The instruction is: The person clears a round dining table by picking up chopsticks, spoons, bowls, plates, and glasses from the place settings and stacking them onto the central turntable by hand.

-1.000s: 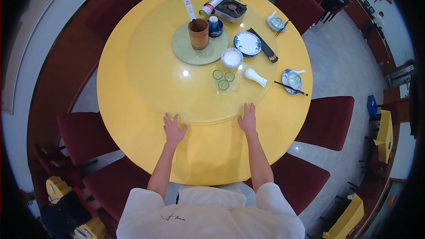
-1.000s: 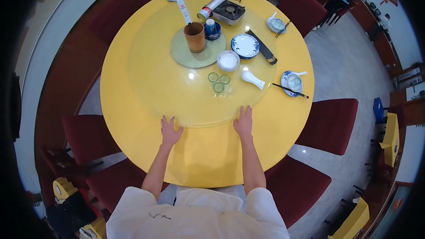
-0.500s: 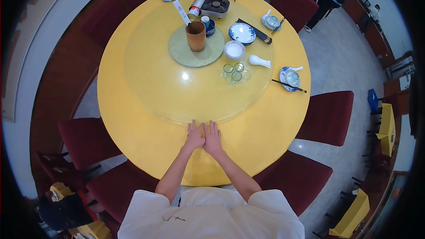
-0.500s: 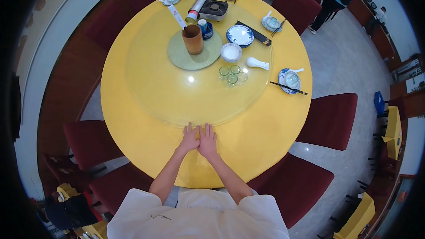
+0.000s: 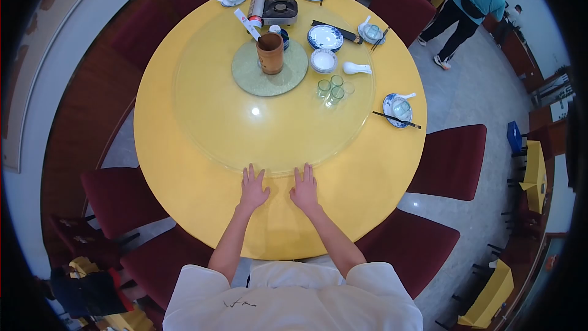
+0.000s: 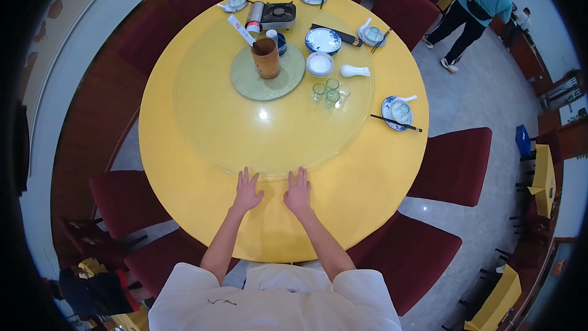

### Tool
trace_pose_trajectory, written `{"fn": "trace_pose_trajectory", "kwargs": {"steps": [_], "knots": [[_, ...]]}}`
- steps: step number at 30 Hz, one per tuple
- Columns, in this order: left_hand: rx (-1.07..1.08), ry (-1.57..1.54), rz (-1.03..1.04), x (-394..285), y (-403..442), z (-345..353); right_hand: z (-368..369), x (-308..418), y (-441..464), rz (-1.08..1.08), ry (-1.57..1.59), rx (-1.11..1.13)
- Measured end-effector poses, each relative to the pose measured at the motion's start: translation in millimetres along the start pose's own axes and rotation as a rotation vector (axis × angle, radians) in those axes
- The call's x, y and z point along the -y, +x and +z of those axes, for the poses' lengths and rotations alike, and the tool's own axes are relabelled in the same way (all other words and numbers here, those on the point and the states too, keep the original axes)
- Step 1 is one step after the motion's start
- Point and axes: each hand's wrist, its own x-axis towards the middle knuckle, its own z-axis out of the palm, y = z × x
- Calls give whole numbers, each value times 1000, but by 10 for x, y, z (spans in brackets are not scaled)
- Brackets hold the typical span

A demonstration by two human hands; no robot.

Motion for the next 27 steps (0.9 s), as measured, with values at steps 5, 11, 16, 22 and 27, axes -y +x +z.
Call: {"fn": "trace_pose_trajectory", "kwargs": {"steps": [5,11,16,22,27], "knots": [[93,59,-51,16,45,116,-53,-246,76,-26,-43,-36],[99,96,-39,-199,59,210,-136,-449,110,-37,-82,-51],[91,115,-40,-198,6,290,-131,-495,47,-52,-46,-61],[68,124,-18,-170,11,277,-235,-584,-9,-87,30,-42],[-112,-213,67,-194,-324,223,-408,-692,-330,-38,102,60]]}}
